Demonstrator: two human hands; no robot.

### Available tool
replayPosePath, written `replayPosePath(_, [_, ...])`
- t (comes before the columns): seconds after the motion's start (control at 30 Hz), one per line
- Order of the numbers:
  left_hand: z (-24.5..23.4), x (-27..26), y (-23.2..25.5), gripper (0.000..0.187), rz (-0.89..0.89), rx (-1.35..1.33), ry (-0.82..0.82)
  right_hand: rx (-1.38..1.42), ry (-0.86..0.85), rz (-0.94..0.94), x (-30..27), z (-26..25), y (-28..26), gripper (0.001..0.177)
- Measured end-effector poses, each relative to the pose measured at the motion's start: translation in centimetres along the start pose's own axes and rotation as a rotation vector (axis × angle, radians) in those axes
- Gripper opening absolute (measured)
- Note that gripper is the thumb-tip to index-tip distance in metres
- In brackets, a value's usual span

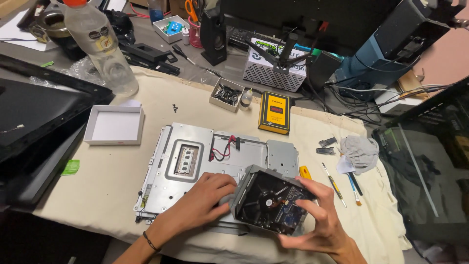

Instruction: The person uses a yellow screwdriver to remove screws from a silver electronic chassis. They then insert a green circuit board into a slot, place a metal cover over it, and secure the cover with screws. Finally, they pick up a hard drive and a metal bracket.

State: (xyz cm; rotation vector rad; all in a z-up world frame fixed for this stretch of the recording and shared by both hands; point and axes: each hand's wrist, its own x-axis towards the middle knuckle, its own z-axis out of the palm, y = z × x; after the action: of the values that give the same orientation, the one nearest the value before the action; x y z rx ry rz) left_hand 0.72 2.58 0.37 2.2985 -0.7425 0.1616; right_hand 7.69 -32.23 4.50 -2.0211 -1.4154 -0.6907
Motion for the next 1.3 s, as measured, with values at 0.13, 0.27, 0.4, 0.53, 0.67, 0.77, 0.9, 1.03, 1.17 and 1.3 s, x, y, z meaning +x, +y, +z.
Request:
replayPosePath(0.13, [-1.8,1.3,-1.1,0.026,-0.033,0.080,0.109,0.010,-0.015,0.032,-2.0,1.0,0.4,0.104])
replayPosePath(0.27, [-2.2,3.6,-4.2,0.034,-0.126,0.230,0.069,0.034,0.007,0.073,-2.4,1.4,0.2,0.104])
replayPosePath(0.4, [-2.4,8.3,-6.9,0.041,-0.193,0.337,-0.055,0.029,-0.005,0.141,-2.6,1.8,0.1,0.109])
replayPosePath(0.53, [-0.2,11.9,-11.2,0.061,-0.224,0.430,-0.185,-0.010,0.019,0.199,-2.2,2.0,-0.9,0.104])
replayPosePath(0.67, [2.2,13.2,-15.3,0.034,-0.132,0.631,-0.126,0.048,0.027,0.280,-2.7,2.1,-1.2,0.105])
replayPosePath(0.77, [2.6,13.6,-15.7,0.027,-0.119,0.697,-0.101,0.085,0.063,0.301,-2.9,2.3,-1.2,0.103])
replayPosePath(0.9, [1.8,12.5,-13.8,0.016,-0.103,0.714,-0.005,0.107,0.147,0.288,-3.5,3.0,-0.9,0.100])
replayPosePath(1.03, [0.2,10.8,-12.5,0.019,-0.144,0.681,0.027,0.129,0.238,0.243,-3.5,4.6,-0.9,0.097])
replayPosePath(1.17, [-1.2,9.5,-11.0,0.018,-0.197,0.449,0.093,0.089,0.359,0.173,-4.1,6.0,-0.5,0.096])
replayPosePath(1.3, [-4.0,8.1,-6.0,0.017,-0.273,-0.014,0.051,-0.034,0.459,0.104,-5.8,7.0,0.9,0.098])
